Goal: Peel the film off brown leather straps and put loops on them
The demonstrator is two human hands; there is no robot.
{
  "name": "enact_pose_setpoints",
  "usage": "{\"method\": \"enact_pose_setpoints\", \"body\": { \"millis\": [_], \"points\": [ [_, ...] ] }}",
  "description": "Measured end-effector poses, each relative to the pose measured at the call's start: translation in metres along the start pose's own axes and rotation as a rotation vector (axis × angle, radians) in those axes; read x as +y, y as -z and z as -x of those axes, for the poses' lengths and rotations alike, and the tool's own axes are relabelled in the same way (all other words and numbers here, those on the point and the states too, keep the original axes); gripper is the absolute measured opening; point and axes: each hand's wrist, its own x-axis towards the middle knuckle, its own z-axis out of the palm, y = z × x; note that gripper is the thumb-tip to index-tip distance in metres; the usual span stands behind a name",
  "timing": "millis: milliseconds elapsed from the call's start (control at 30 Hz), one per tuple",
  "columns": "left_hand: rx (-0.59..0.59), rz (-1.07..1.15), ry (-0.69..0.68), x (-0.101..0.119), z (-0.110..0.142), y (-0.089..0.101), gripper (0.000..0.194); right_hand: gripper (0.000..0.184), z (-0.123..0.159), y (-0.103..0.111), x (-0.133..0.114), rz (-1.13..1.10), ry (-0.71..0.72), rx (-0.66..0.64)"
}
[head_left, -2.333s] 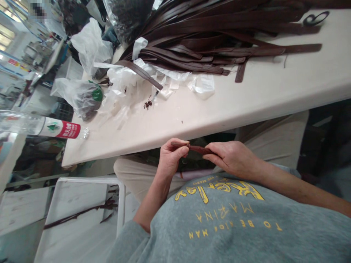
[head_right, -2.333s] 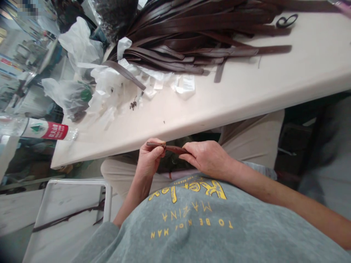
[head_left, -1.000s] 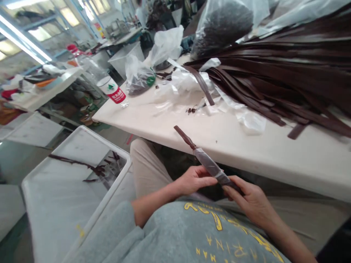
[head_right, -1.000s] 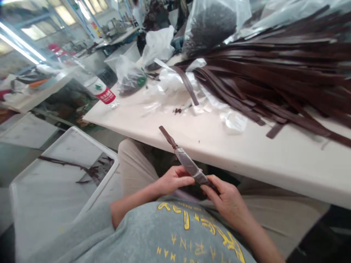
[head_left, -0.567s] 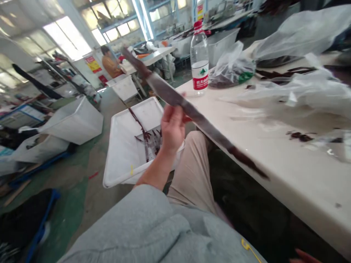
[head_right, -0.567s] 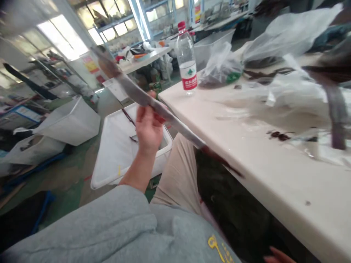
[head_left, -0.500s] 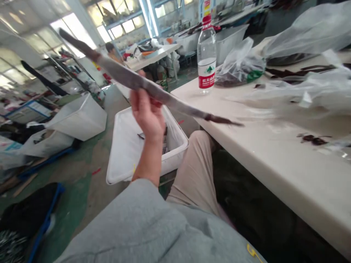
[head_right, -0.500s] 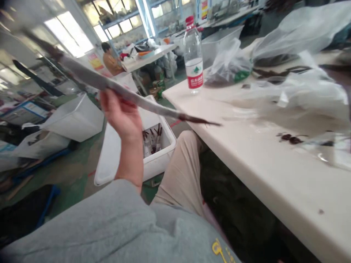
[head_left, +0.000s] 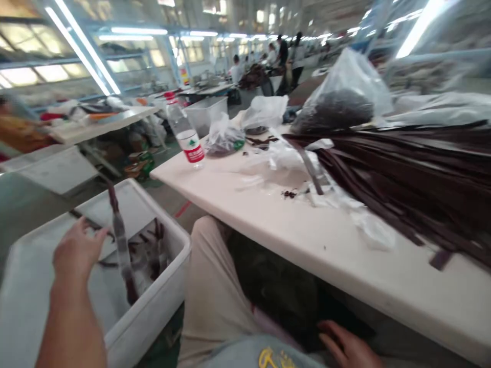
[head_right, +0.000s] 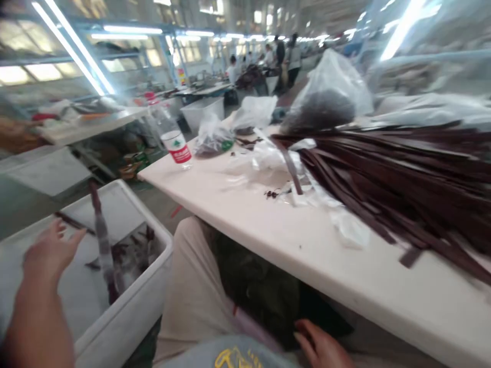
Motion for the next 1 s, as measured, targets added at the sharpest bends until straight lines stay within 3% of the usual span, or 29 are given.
{"method": "enact_pose_setpoints", "body": {
  "millis": [67, 167, 300, 433, 567, 733, 867, 1000],
  "points": [
    [0.010, 0.106, -0.141, 0.021, -0.003, -0.028, 0.048, 0.041, 0.003, 0.000, -0.006, -0.004, -0.029, 0.024],
    [-0.091, 0.281, -0.400, 0.085, 0.018, -0.051, 0.041, 0.039, 0.006, -0.005, -0.006, 0.000, -0.064, 0.048],
    [-0.245, 0.415, -0.931, 0.192, 0.087, -0.068, 0.041, 0.039, 0.007, -0.007, -0.005, -0.015, -0.072, 0.045],
    [-0.458, 0.525, -1.228, 0.277, 0.157, -0.088, 0.030, 0.039, 0.006, -0.002, -0.007, -0.042, -0.066, 0.047],
    [-0.514, 0.526, -1.311, 0.338, 0.200, -0.106, 0.025, 0.038, 0.007, 0.000, -0.008, -0.090, -0.069, 0.085],
    [-0.554, 0.378, -1.260, 0.393, 0.227, -0.130, 0.027, 0.035, 0.006, 0.001, -0.010, -0.148, -0.054, 0.113],
    [-0.649, 0.415, -1.199, 0.415, 0.238, -0.142, 0.010, 0.033, 0.006, 0.002, -0.012, -0.201, -0.062, 0.121],
    [-0.678, 0.528, -1.113, 0.418, 0.237, -0.137, 0.011, 0.032, 0.006, -0.001, -0.010, -0.217, -0.047, 0.133]
  ]
}}
